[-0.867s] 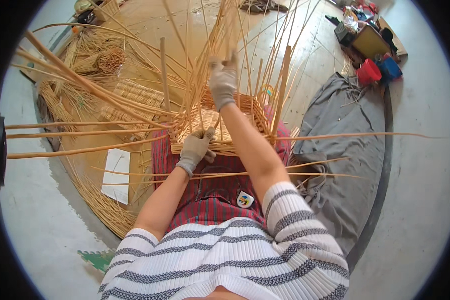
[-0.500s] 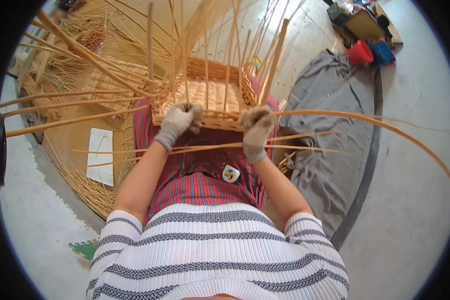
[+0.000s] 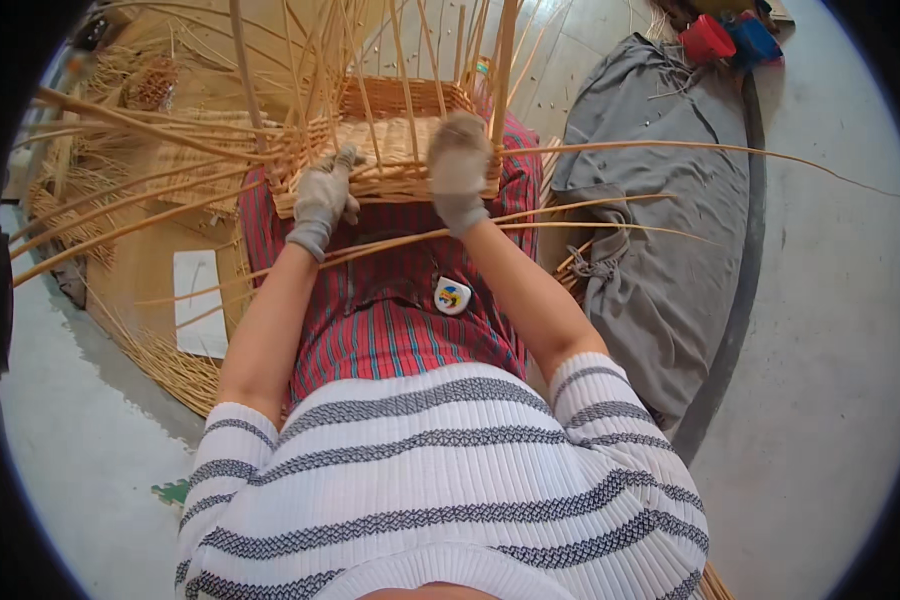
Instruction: Weaving a wicker basket using reeds, including measuring with a tape measure and cutting with a utility knife.
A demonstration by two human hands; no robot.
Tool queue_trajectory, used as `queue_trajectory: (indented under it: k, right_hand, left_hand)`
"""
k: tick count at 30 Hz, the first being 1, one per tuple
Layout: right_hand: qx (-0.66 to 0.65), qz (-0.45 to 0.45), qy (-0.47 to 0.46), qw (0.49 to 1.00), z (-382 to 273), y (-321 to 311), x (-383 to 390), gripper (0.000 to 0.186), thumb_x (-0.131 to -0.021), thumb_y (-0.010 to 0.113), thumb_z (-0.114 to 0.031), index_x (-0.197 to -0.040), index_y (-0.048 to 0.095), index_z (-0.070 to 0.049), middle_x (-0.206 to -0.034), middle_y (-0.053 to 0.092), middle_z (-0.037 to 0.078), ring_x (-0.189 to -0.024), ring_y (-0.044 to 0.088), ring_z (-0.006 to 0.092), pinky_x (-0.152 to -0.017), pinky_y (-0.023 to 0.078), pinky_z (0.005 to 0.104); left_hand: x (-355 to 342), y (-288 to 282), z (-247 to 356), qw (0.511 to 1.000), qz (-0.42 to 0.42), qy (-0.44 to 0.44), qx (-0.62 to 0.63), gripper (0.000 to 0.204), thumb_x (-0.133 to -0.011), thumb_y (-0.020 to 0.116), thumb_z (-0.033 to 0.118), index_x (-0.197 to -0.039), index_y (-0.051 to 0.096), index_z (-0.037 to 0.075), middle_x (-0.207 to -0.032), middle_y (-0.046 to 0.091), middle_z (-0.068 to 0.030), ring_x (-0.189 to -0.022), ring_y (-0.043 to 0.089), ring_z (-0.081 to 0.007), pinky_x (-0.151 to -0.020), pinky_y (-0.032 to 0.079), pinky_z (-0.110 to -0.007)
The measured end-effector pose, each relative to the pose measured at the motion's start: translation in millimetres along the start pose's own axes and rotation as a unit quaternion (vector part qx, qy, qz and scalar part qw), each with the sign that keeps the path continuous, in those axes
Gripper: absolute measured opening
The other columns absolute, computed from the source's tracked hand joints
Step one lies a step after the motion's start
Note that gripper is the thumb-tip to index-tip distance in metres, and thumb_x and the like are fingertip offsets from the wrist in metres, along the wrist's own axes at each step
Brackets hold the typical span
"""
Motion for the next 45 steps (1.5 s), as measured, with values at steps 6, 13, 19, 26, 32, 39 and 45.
queue_trajectory:
  k: [6,13,19,26,32,39,45]
  right_hand:
    - [-0.788,0.032,0.429,0.44,85,-3,49,0.012,-0.105,0.047,-0.015,-0.113,0.052,-0.008,-0.093,0.066,0.011,-0.083,0.067,0.0261,-0.076,0.058,0.0372]
    - [-0.721,0.02,0.519,0.459,114,-35,42,0.024,-0.094,0.061,0.002,-0.11,0.048,-0.011,-0.095,0.067,0.01,-0.088,0.07,0.0235,-0.076,0.061,0.0362]
    - [-0.541,-0.145,0.128,0.818,69,50,-91,0.048,-0.094,0.059,0.002,-0.136,0.044,-0.016,-0.127,0.064,0.013,-0.102,0.067,0.0206,-0.087,0.057,0.0311]
    - [-0.708,-0.04,0.217,0.671,54,47,-106,0.05,-0.094,0.056,-0.006,-0.142,0.045,-0.013,-0.117,0.059,0.008,-0.07,0.06,0.0162,-0.068,0.055,0.0307]
    - [-0.773,0.085,0.371,0.508,137,1,6,0.027,-0.107,0.043,-0.031,-0.128,0.046,-0.013,-0.063,0.043,0.0,-0.05,0.043,0.0139,-0.055,0.049,0.0371]
    - [-0.758,0.06,0.339,0.554,85,-42,-13,0.023,-0.106,0.045,-0.028,-0.112,0.05,-0.006,-0.065,0.048,0.003,-0.055,0.051,0.0177,-0.054,0.049,0.0367]
    - [-0.566,-0.138,0.503,0.638,113,-71,-8,0.019,-0.103,0.05,-0.016,-0.111,0.06,-0.002,-0.08,0.066,0.008,-0.081,0.068,0.0179,-0.076,0.056,0.0344]
  left_hand:
    - [13,0,20,0.999,-0.025,0.029,-0.011,0.048,-0.102,0.052,0.043,-0.125,0.062,0.002,-0.058,0.061,-0.0105,-0.043,0.06,-0.0223,-0.045,0.053,-0.034]
    - [8,78,51,0.971,-0.222,0.023,-0.091,0.041,-0.101,0.059,0.029,-0.132,0.054,0.004,-0.104,0.069,-0.0158,-0.071,0.069,-0.0185,-0.057,0.059,-0.034]
    - [17,85,51,0.973,-0.147,0.026,-0.174,0.057,-0.104,0.042,0.047,-0.121,0.059,-0.005,-0.066,0.07,-0.0164,-0.055,0.071,-0.024,-0.057,0.058,-0.034]
    - [1,88,50,0.971,-0.148,-0.049,-0.183,0.05,-0.103,0.046,0.043,-0.119,0.06,-0.002,-0.074,0.073,-0.017,-0.062,0.073,-0.0249,-0.068,0.059,-0.036]
    - [-10,88,56,0.92,-0.097,0.186,-0.332,0.052,-0.092,0.065,0.045,-0.117,0.06,-0.001,-0.094,0.074,-0.0167,-0.071,0.073,-0.0265,-0.075,0.057,-0.032]
    - [-9,91,96,0.947,0.0,0.158,-0.28,0.079,-0.08,0.077,0.053,-0.133,0.047,0.002,-0.092,0.068,-0.0183,-0.058,0.067,-0.0248,-0.06,0.055,-0.037]
    - [57,1,45,0.923,-0.029,0.36,-0.134,0.044,-0.09,0.073,0.025,-0.125,0.058,0.004,-0.095,0.069,-0.0151,-0.077,0.069,-0.0192,-0.073,0.054,-0.028]
Point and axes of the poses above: each hand's wrist, its own x-axis away from the middle knuckle, its own y-axis out of the palm, z = x × y, the point moved 4 cm from there along -x, towards the middle knuckle
